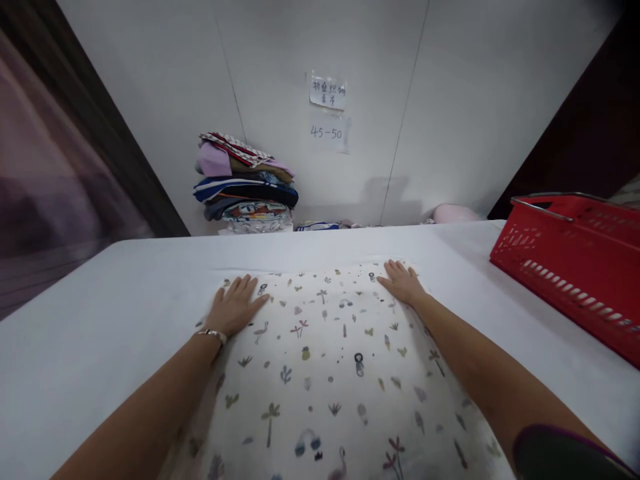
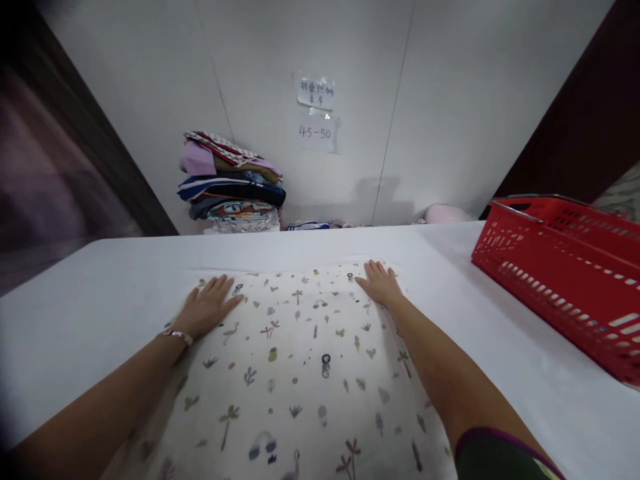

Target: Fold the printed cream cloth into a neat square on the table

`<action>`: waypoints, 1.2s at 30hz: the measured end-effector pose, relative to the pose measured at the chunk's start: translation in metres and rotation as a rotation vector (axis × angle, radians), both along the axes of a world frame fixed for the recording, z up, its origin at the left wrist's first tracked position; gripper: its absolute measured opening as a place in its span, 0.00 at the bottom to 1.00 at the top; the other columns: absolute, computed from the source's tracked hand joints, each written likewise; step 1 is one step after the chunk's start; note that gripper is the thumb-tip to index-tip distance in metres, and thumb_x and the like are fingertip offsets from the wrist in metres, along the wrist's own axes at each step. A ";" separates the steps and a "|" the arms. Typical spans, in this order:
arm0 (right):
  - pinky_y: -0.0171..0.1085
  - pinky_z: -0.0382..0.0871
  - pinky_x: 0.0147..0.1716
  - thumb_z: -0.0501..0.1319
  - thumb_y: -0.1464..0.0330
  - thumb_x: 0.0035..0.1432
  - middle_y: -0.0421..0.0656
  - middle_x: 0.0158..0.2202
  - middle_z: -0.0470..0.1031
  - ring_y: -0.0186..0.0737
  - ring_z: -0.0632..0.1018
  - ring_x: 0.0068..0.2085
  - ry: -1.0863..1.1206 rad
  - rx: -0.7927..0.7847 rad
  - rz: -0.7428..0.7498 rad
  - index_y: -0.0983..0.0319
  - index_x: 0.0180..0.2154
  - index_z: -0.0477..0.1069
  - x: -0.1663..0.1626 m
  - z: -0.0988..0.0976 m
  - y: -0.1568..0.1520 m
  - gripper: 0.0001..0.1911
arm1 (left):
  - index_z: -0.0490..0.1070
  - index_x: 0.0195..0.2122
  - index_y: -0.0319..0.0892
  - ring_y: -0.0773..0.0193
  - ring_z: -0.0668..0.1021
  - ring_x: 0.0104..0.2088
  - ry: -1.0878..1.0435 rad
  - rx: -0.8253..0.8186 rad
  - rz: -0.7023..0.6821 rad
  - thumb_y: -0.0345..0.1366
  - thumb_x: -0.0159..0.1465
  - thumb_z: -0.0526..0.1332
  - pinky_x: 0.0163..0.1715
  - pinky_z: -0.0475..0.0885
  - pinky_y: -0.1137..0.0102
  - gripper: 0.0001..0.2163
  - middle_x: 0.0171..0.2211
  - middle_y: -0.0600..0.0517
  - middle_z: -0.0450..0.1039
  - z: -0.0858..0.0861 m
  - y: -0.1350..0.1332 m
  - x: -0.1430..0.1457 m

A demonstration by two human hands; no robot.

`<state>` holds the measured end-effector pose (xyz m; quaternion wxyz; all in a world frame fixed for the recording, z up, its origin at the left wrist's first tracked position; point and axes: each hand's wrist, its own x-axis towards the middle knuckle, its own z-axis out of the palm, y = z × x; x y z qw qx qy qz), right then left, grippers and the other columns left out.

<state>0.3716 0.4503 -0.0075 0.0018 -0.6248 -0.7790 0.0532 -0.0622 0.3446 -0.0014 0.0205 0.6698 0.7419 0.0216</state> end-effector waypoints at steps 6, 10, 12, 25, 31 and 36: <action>0.51 0.39 0.59 0.34 0.47 0.58 0.45 0.66 0.38 0.45 0.41 0.64 0.044 -0.004 -0.019 0.62 0.62 0.44 0.012 0.011 -0.012 0.38 | 0.47 0.62 0.41 0.53 0.46 0.63 -0.051 -0.063 0.007 0.50 0.64 0.39 0.57 0.47 0.51 0.29 0.64 0.45 0.40 0.016 -0.002 -0.006; 0.52 0.38 0.59 0.36 0.47 0.58 0.47 0.65 0.40 0.46 0.43 0.64 0.011 0.078 -0.087 0.64 0.62 0.45 0.043 0.001 -0.047 0.39 | 0.52 0.61 0.45 0.54 0.43 0.64 0.045 0.056 -0.109 0.44 0.65 0.41 0.57 0.42 0.48 0.24 0.64 0.47 0.42 0.009 -0.043 -0.017; 0.51 0.42 0.58 0.37 0.46 0.57 0.46 0.65 0.41 0.46 0.45 0.64 0.016 0.055 -0.080 0.63 0.62 0.46 0.054 -0.007 -0.059 0.39 | 0.50 0.61 0.44 0.52 0.45 0.63 0.041 0.047 -0.067 0.48 0.64 0.42 0.57 0.44 0.47 0.26 0.64 0.47 0.43 0.002 -0.062 -0.020; 0.54 0.40 0.58 0.37 0.49 0.59 0.47 0.65 0.43 0.47 0.44 0.64 -0.046 0.114 -0.021 0.63 0.62 0.47 0.078 -0.004 -0.136 0.36 | 0.48 0.62 0.45 0.53 0.46 0.63 0.044 -0.012 -0.081 0.50 0.63 0.41 0.58 0.42 0.51 0.28 0.64 0.49 0.40 0.020 -0.135 0.003; 0.53 0.44 0.58 0.38 0.49 0.59 0.45 0.65 0.41 0.46 0.45 0.64 0.017 -0.021 -0.023 0.61 0.61 0.48 0.082 0.005 -0.164 0.35 | 0.47 0.62 0.47 0.55 0.46 0.63 -0.037 -0.063 -0.050 0.53 0.62 0.41 0.58 0.44 0.52 0.29 0.64 0.51 0.42 0.015 -0.192 0.015; 0.53 0.41 0.58 0.38 0.50 0.60 0.47 0.65 0.41 0.46 0.43 0.64 0.033 0.001 -0.036 0.63 0.62 0.46 0.089 0.016 -0.197 0.35 | 0.49 0.62 0.46 0.54 0.47 0.63 -0.036 -0.011 -0.039 0.49 0.64 0.42 0.58 0.46 0.51 0.27 0.64 0.48 0.42 0.018 -0.218 0.024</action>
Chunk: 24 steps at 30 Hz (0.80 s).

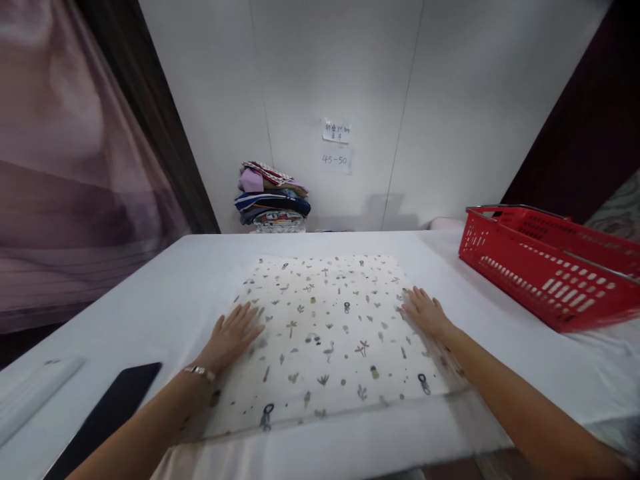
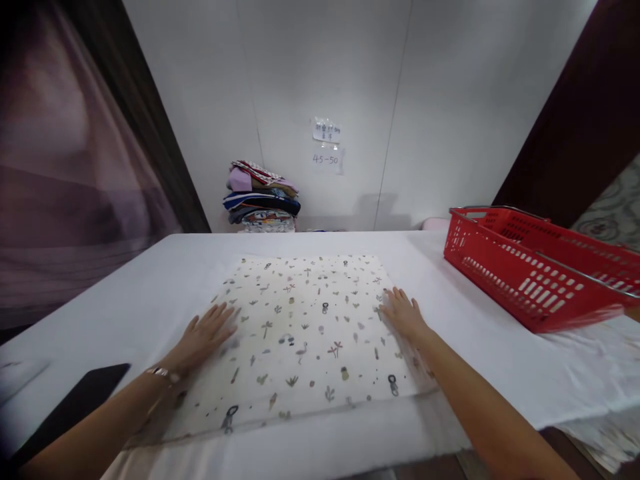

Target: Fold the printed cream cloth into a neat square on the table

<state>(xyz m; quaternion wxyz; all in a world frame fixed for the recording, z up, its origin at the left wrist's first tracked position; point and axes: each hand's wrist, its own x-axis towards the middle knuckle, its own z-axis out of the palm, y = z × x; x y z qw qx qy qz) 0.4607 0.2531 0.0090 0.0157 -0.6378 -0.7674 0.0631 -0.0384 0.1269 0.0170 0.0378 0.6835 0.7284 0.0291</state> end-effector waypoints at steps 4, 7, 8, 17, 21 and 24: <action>0.53 0.40 0.59 0.38 0.48 0.59 0.46 0.65 0.42 0.46 0.43 0.64 0.035 0.010 0.099 0.61 0.62 0.48 0.015 -0.009 -0.043 0.36 | 0.51 0.61 0.48 0.55 0.50 0.63 0.038 0.120 -0.140 0.48 0.63 0.45 0.59 0.45 0.52 0.25 0.63 0.49 0.47 -0.015 -0.049 0.007; 0.53 0.40 0.59 0.40 0.49 0.59 0.45 0.65 0.42 0.46 0.44 0.64 0.102 -0.013 0.082 0.60 0.61 0.51 0.018 -0.007 -0.054 0.34 | 0.53 0.60 0.47 0.55 0.53 0.62 0.033 0.158 -0.152 0.48 0.62 0.47 0.59 0.47 0.53 0.26 0.62 0.49 0.50 -0.019 -0.068 0.008; 0.53 0.41 0.59 0.41 0.50 0.60 0.45 0.65 0.42 0.46 0.44 0.64 0.131 -0.002 0.065 0.60 0.60 0.52 0.019 -0.004 -0.055 0.33 | 0.54 0.60 0.47 0.55 0.53 0.62 0.022 0.160 -0.134 0.48 0.62 0.47 0.59 0.49 0.53 0.25 0.62 0.48 0.50 -0.019 -0.070 0.007; 0.46 0.56 0.57 0.49 0.56 0.60 0.46 0.60 0.58 0.45 0.59 0.60 0.388 0.233 0.217 0.60 0.55 0.62 0.063 -0.018 -0.139 0.25 | 0.64 0.54 0.47 0.52 0.64 0.57 -0.109 0.330 0.018 0.49 0.60 0.51 0.56 0.61 0.58 0.23 0.59 0.51 0.58 -0.024 -0.138 -0.009; 0.51 0.57 0.56 0.53 0.61 0.57 0.42 0.59 0.59 0.48 0.60 0.59 0.291 0.272 0.424 0.54 0.56 0.61 0.086 -0.029 -0.166 0.24 | 0.65 0.53 0.49 0.55 0.64 0.57 -0.151 0.365 -0.007 0.46 0.59 0.54 0.56 0.63 0.60 0.20 0.59 0.53 0.58 -0.019 -0.176 0.003; 0.51 0.62 0.53 0.53 0.63 0.55 0.39 0.59 0.58 0.49 0.62 0.58 0.256 0.309 0.475 0.51 0.56 0.61 0.099 -0.037 -0.163 0.25 | 0.67 0.50 0.48 0.57 0.64 0.57 -0.152 0.365 -0.050 0.39 0.59 0.53 0.55 0.64 0.63 0.17 0.58 0.52 0.60 -0.013 -0.188 0.009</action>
